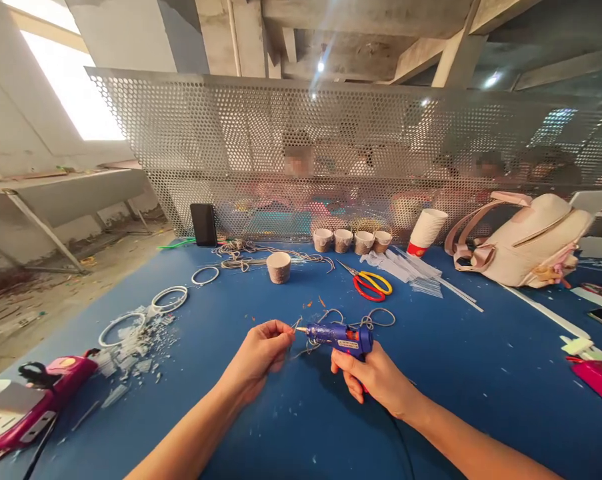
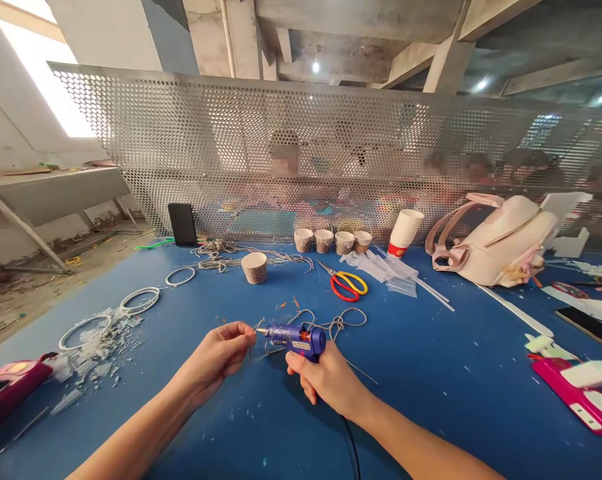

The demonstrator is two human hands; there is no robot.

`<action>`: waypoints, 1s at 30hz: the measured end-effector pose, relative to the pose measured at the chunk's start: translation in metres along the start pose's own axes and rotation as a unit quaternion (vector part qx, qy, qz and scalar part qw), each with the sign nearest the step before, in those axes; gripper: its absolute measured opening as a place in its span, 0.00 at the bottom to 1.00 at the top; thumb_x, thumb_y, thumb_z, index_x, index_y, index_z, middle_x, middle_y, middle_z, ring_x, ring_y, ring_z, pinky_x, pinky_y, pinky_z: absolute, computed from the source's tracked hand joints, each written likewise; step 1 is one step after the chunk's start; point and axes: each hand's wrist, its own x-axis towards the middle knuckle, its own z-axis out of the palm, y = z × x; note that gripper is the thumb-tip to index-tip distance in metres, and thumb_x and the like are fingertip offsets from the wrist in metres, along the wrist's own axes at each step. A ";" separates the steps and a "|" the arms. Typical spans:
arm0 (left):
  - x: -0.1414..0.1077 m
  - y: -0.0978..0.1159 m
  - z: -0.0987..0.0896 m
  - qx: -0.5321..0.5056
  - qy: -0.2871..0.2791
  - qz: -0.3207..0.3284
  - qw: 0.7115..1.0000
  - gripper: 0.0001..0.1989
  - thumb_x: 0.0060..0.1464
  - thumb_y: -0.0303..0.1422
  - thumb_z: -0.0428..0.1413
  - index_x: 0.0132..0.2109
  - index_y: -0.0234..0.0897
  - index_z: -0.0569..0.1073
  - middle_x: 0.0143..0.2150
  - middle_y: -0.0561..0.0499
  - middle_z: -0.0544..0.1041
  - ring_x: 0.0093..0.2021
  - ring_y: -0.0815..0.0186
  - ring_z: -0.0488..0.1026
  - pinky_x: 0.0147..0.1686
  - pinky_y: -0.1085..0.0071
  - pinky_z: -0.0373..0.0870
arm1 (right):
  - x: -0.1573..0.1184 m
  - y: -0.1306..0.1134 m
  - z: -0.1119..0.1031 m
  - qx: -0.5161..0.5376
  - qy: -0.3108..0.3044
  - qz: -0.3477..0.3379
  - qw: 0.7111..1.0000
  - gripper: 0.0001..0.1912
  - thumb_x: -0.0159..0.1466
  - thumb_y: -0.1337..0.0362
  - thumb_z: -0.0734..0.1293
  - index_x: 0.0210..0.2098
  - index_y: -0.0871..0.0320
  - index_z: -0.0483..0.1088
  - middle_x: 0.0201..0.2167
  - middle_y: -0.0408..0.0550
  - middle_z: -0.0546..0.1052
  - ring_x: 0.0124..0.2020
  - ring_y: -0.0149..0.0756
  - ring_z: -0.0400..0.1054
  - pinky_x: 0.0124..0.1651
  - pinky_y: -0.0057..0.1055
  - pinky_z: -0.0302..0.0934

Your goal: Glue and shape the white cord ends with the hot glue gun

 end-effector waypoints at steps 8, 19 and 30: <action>-0.002 -0.002 0.002 0.004 0.007 0.014 1.000 0.09 0.34 0.33 0.61 0.22 0.35 0.67 0.15 0.62 0.59 0.13 0.80 0.47 0.14 0.79 0.41 | -0.009 -0.007 0.003 -0.105 0.045 -0.022 0.993 0.22 0.60 0.46 0.60 0.24 0.58 0.63 0.11 0.34 0.58 0.13 0.25 0.54 0.20 0.25 0.53; -0.001 -0.002 0.005 0.010 0.015 0.014 1.000 0.08 0.34 0.31 0.59 0.22 0.36 0.65 0.13 0.63 0.58 0.13 0.80 0.48 0.13 0.79 0.41 | -0.010 0.001 0.000 -0.151 0.047 -0.035 0.987 0.23 0.62 0.47 0.59 0.20 0.57 0.58 0.11 0.35 0.55 0.14 0.26 0.52 0.20 0.25 0.51; -0.002 -0.003 0.004 0.007 0.006 0.024 1.000 0.10 0.34 0.32 0.60 0.22 0.36 0.64 0.13 0.63 0.57 0.13 0.80 0.46 0.13 0.79 0.40 | -0.011 0.002 0.002 -0.175 0.047 -0.039 0.983 0.22 0.61 0.46 0.58 0.20 0.55 0.55 0.11 0.34 0.53 0.13 0.25 0.50 0.18 0.25 0.49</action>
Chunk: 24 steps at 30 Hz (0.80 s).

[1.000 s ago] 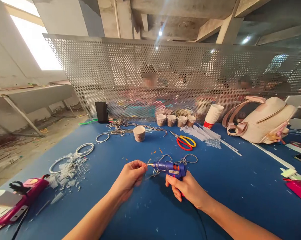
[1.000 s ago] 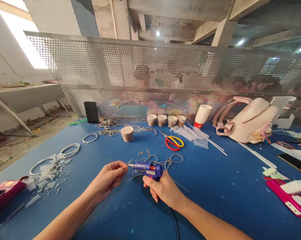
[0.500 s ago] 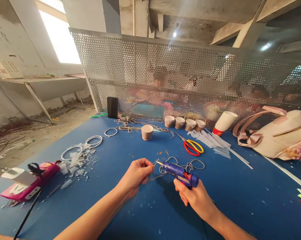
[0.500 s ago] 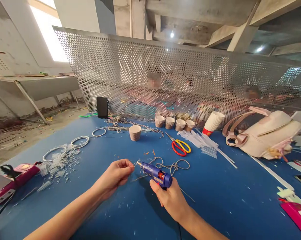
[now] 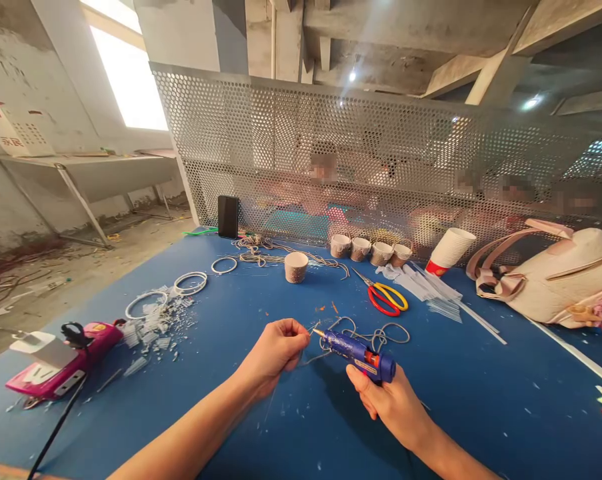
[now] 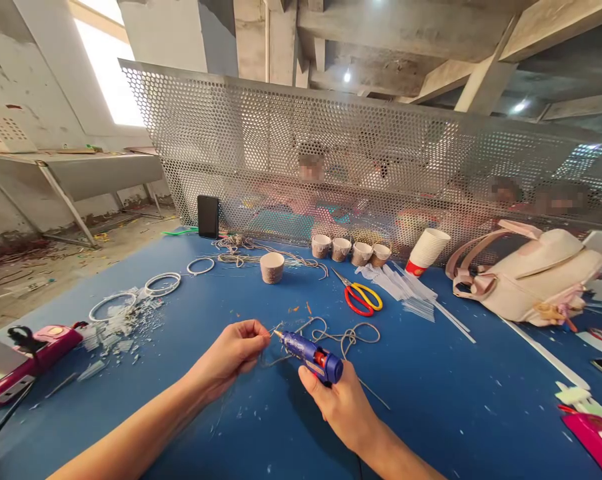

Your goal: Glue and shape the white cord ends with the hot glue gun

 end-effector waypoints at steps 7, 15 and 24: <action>-0.002 0.003 0.002 0.002 0.003 -0.001 1.000 0.10 0.33 0.33 0.60 0.21 0.36 0.64 0.13 0.63 0.57 0.13 0.80 0.47 0.14 0.79 0.41 | -0.001 -0.002 -0.001 -0.003 0.017 -0.005 1.000 0.22 0.61 0.48 0.59 0.18 0.55 0.53 0.11 0.35 0.53 0.13 0.25 0.49 0.18 0.25 0.48; -0.001 0.004 0.000 0.004 0.005 -0.001 1.000 0.10 0.33 0.32 0.60 0.21 0.36 0.65 0.14 0.63 0.58 0.14 0.80 0.47 0.14 0.78 0.40 | -0.003 -0.005 0.001 0.020 0.025 0.003 0.999 0.23 0.61 0.48 0.58 0.18 0.55 0.52 0.12 0.34 0.51 0.14 0.25 0.48 0.19 0.25 0.48; -0.001 0.002 0.000 0.007 -0.002 0.004 1.000 0.10 0.34 0.33 0.59 0.22 0.36 0.65 0.14 0.63 0.57 0.14 0.80 0.47 0.14 0.78 0.40 | -0.002 -0.002 0.000 0.022 0.010 -0.004 1.000 0.23 0.62 0.48 0.58 0.18 0.55 0.52 0.11 0.35 0.53 0.14 0.25 0.50 0.19 0.25 0.49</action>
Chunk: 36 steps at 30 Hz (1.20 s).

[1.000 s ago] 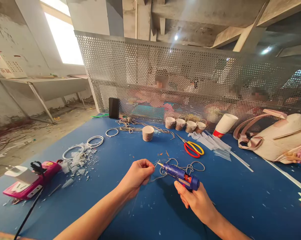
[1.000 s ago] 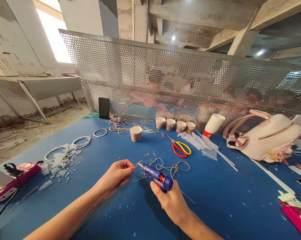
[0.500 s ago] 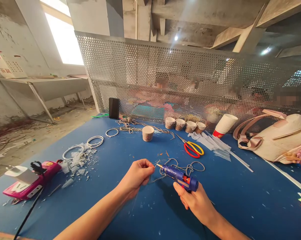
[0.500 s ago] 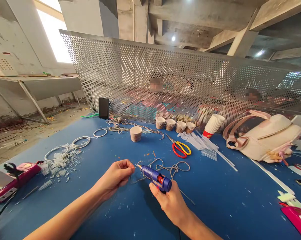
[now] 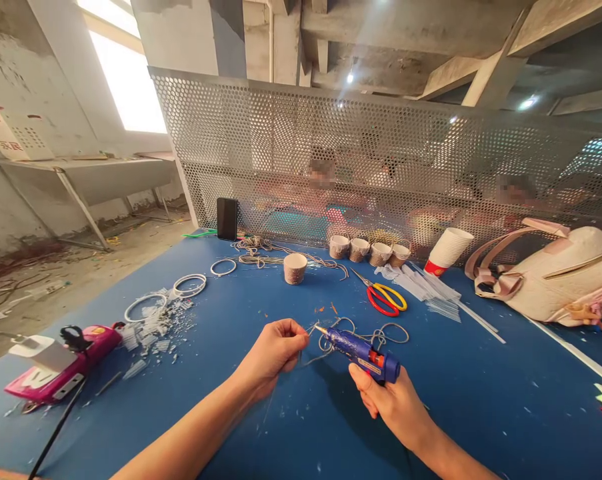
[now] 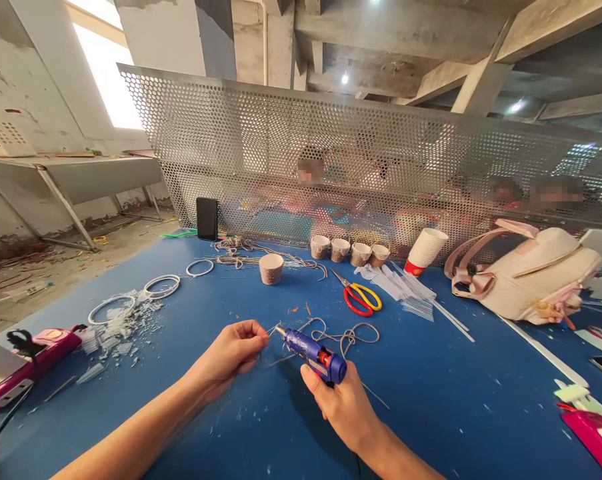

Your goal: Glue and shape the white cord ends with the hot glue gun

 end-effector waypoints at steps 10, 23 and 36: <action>0.000 -0.002 -0.002 0.003 -0.017 0.002 1.000 0.08 0.37 0.31 0.59 0.23 0.36 0.65 0.15 0.63 0.57 0.14 0.80 0.46 0.14 0.79 0.41 | 0.001 0.003 -0.001 -0.015 0.000 -0.007 1.000 0.24 0.62 0.46 0.57 0.18 0.55 0.53 0.11 0.35 0.53 0.14 0.26 0.50 0.19 0.26 0.48; 0.000 0.000 -0.002 0.000 -0.007 0.006 1.000 0.09 0.36 0.32 0.59 0.23 0.35 0.65 0.15 0.63 0.58 0.14 0.80 0.47 0.14 0.79 0.42 | -0.002 -0.001 0.003 0.030 0.033 -0.008 0.999 0.25 0.61 0.45 0.58 0.17 0.55 0.53 0.11 0.35 0.53 0.14 0.26 0.50 0.20 0.26 0.50; 0.001 0.004 -0.006 -0.021 0.004 0.011 1.000 0.10 0.33 0.33 0.61 0.22 0.35 0.66 0.15 0.63 0.58 0.14 0.80 0.46 0.14 0.79 0.40 | -0.003 -0.001 -0.008 -0.058 -0.035 -0.012 0.998 0.20 0.63 0.50 0.57 0.21 0.55 0.56 0.13 0.35 0.55 0.15 0.27 0.53 0.21 0.25 0.52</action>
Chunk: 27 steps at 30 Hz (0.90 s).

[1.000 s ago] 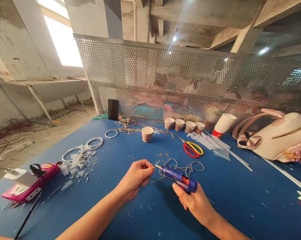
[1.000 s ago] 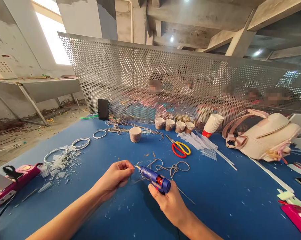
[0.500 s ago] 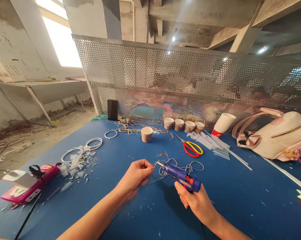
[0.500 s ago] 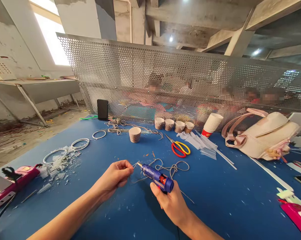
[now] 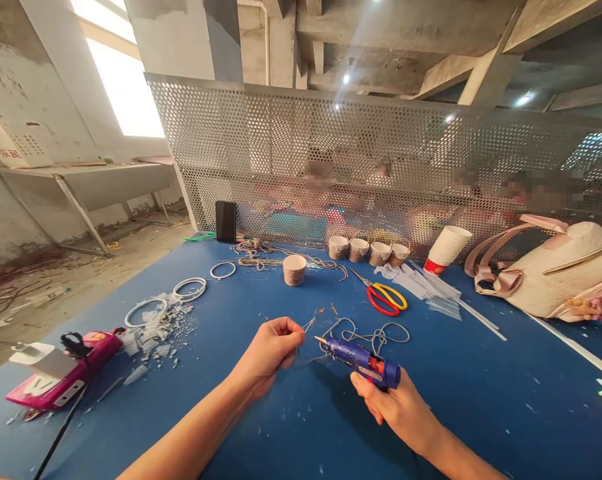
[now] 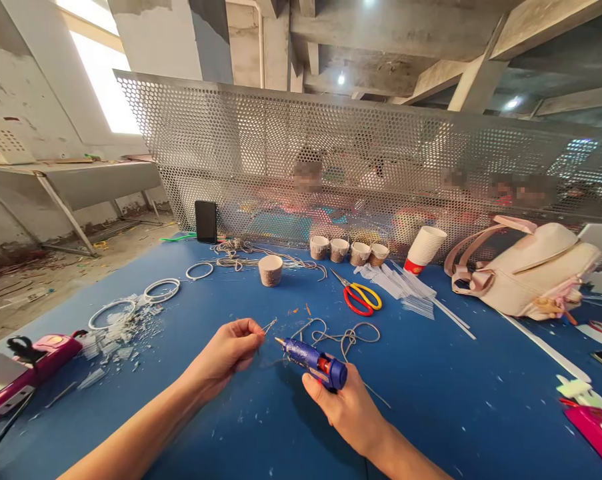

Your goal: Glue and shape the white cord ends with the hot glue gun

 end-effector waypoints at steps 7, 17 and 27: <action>0.002 0.007 -0.006 -0.025 0.027 0.018 0.999 0.12 0.32 0.34 0.62 0.22 0.35 0.66 0.14 0.64 0.55 0.14 0.81 0.44 0.15 0.79 0.39 | -0.014 0.014 -0.008 -0.289 -0.096 -0.184 0.935 0.02 0.60 0.68 0.62 0.30 0.57 0.63 0.28 0.43 0.70 0.27 0.31 0.65 0.30 0.26 0.57; 0.002 0.006 -0.006 -0.035 0.026 0.021 0.999 0.12 0.33 0.34 0.62 0.23 0.35 0.66 0.13 0.64 0.54 0.14 0.81 0.43 0.15 0.79 0.38 | -0.006 0.042 -0.001 -0.428 -0.068 -0.340 0.835 0.21 0.66 0.47 0.55 0.39 0.60 0.65 0.36 0.52 0.72 0.34 0.39 0.69 0.35 0.32 0.62; 0.001 0.008 -0.005 -0.041 0.025 0.027 0.998 0.11 0.32 0.33 0.62 0.22 0.35 0.66 0.13 0.64 0.54 0.14 0.81 0.45 0.15 0.79 0.39 | -0.009 0.041 -0.008 -0.363 -0.096 -0.276 0.885 0.08 0.60 0.66 0.61 0.38 0.60 0.67 0.35 0.52 0.74 0.36 0.39 0.68 0.41 0.34 0.62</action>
